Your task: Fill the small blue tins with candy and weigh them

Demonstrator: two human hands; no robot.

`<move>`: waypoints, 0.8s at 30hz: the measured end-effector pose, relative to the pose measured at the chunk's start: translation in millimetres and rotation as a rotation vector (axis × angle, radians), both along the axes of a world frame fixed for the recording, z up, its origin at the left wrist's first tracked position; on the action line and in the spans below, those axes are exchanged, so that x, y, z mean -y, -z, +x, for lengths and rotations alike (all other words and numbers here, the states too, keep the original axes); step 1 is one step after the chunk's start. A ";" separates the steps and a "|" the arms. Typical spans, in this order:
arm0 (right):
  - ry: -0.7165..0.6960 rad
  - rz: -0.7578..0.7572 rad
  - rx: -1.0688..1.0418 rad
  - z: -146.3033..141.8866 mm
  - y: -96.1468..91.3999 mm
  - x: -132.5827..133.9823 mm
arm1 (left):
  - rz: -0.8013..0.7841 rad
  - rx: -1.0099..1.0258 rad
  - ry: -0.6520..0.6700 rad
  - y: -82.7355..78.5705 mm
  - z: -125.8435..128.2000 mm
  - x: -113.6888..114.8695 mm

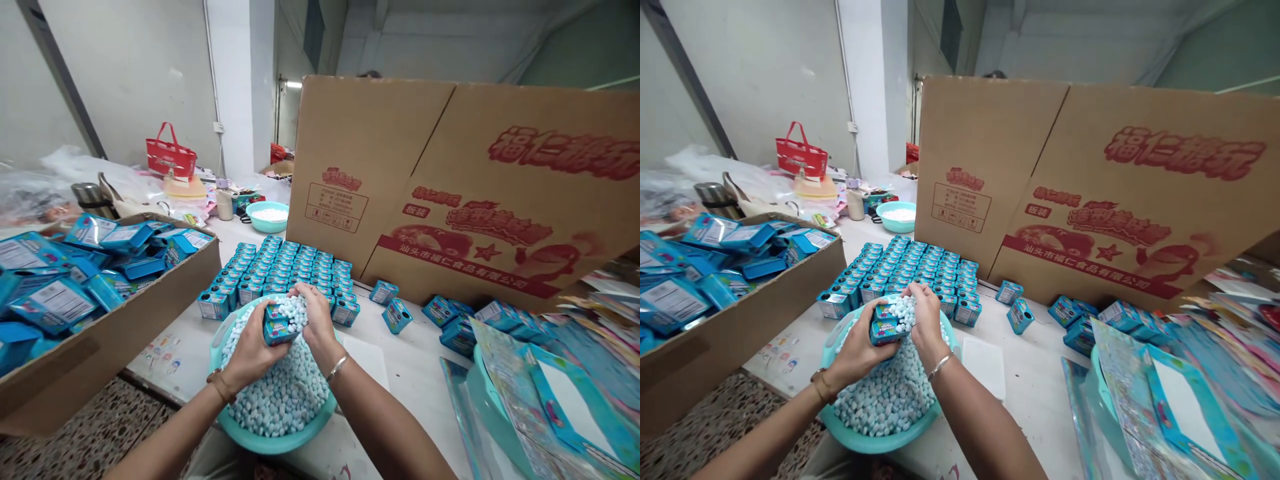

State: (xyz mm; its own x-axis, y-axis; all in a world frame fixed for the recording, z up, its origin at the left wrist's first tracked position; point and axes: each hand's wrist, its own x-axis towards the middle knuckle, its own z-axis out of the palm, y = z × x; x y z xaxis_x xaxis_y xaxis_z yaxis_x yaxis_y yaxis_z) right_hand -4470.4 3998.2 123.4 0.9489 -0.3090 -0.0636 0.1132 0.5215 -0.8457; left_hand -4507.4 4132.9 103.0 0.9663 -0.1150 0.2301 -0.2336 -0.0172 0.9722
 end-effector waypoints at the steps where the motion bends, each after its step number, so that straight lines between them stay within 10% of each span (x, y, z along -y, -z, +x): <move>1: 0.004 -0.016 0.000 -0.7 -0.1 -1.4 | 0.009 0.007 0.002 0.2 1.4 -1.1; 24: -0.117 -0.056 0.005 -13.5 -20.2 -11.7 | 0.408 0.212 0.031 1.1 5.6 -13.9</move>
